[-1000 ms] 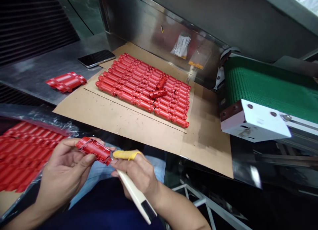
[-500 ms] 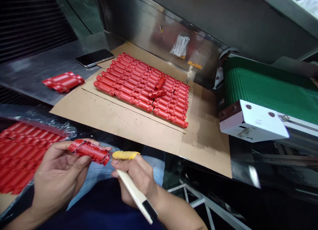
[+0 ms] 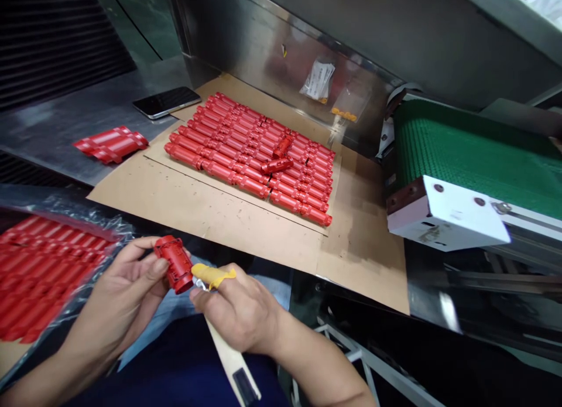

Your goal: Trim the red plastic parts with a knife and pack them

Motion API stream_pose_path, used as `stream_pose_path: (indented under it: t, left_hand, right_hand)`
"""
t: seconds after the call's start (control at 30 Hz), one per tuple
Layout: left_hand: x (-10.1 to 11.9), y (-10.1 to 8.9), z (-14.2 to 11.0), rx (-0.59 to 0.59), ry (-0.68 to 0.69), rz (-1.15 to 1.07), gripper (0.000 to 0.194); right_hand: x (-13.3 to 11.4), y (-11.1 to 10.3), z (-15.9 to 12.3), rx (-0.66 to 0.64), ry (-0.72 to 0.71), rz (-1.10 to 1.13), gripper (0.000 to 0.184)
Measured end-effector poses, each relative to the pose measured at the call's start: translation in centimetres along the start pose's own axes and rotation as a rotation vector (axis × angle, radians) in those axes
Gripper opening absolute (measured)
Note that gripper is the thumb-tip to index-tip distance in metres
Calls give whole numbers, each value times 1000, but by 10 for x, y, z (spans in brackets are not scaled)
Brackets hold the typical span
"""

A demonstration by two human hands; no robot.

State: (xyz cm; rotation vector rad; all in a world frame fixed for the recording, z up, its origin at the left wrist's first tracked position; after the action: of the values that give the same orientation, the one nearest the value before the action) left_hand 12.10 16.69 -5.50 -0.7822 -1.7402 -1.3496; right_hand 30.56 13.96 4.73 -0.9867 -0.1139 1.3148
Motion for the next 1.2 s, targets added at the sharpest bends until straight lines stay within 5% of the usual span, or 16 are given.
stream_pose_path:
  t: [0.1, 0.2, 0.27, 0.37, 0.5, 0.73, 1.2]
  left_hand:
    - [4, -2, -2, -7, 82, 57, 36]
    - [7, -8, -5, 1, 142, 130, 37]
    - [11, -10, -7, 10, 171, 149, 38]
    - [15, -9, -8, 1, 191, 143, 38]
    - [18, -3, -11, -32, 218, 154, 37]
    - [9, 6, -16, -159, 198, 237, 19]
    - [10, 10, -13, -160, 201, 187, 22]
  right_hand:
    - [13, 5, -9, 93, 179, 382, 14]
    - [16, 33, -16, -11, 342, 1063, 35]
    - [13, 33, -16, -40, 353, 1230, 39]
    - [26, -3, -12, 155, 337, 765, 15]
    - [18, -26, -4, 230, 215, 350, 26]
    - [12, -12, 6, 306, 127, 235, 28]
    - [13, -2, 3, 344, 133, 198, 33]
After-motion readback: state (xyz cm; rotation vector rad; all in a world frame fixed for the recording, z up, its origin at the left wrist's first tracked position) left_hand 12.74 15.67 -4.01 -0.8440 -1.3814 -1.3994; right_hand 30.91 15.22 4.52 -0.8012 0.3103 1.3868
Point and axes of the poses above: each hand's wrist, its own z-axis towards the middle knuckle, its own y-axis out of the palm, x = y × z, the point moved 10 cm from there along z, towards the middle knuckle, and after that the axes turned 4 degrees about y, right-handed, at the moved point
